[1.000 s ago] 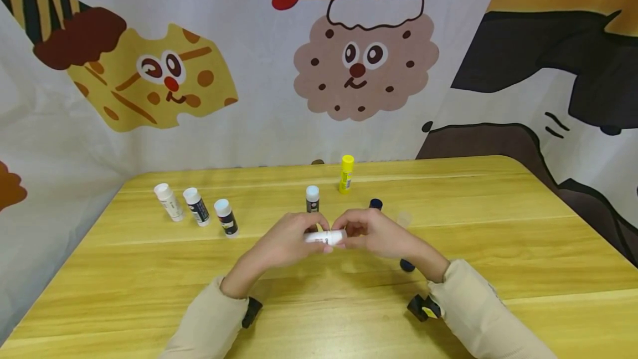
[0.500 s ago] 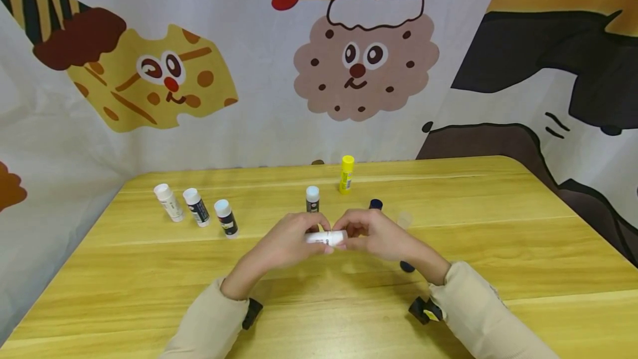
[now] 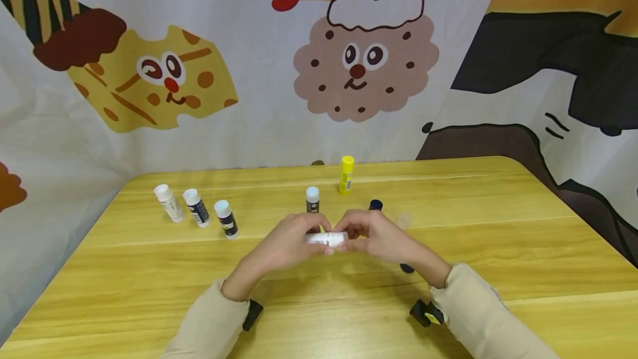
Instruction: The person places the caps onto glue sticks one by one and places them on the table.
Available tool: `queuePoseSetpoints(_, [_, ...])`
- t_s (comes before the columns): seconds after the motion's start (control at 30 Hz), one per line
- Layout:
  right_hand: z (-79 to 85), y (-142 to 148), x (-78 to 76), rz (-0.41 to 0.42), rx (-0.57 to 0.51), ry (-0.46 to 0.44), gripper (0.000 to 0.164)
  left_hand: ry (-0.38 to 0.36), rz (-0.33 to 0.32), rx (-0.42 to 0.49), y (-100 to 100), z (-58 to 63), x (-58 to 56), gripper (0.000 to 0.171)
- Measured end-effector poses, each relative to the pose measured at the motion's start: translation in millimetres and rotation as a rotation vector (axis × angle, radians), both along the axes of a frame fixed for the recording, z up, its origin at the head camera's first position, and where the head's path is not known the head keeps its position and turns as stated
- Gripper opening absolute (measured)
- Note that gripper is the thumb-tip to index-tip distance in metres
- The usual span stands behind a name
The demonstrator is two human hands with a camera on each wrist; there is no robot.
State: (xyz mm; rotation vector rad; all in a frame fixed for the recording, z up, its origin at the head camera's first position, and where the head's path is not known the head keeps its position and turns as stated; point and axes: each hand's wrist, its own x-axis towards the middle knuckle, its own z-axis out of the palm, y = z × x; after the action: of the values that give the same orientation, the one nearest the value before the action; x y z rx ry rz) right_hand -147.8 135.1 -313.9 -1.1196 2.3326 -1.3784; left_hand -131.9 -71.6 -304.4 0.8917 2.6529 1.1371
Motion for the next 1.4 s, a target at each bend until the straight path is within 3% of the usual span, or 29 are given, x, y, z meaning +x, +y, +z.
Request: queuePoseSetpoints(1.4, [5.0,2.0,1.6,-0.005,0.012,0.031,0.016,0.005,-0.043,0.031,-2.4,1.0,-0.5,0.013])
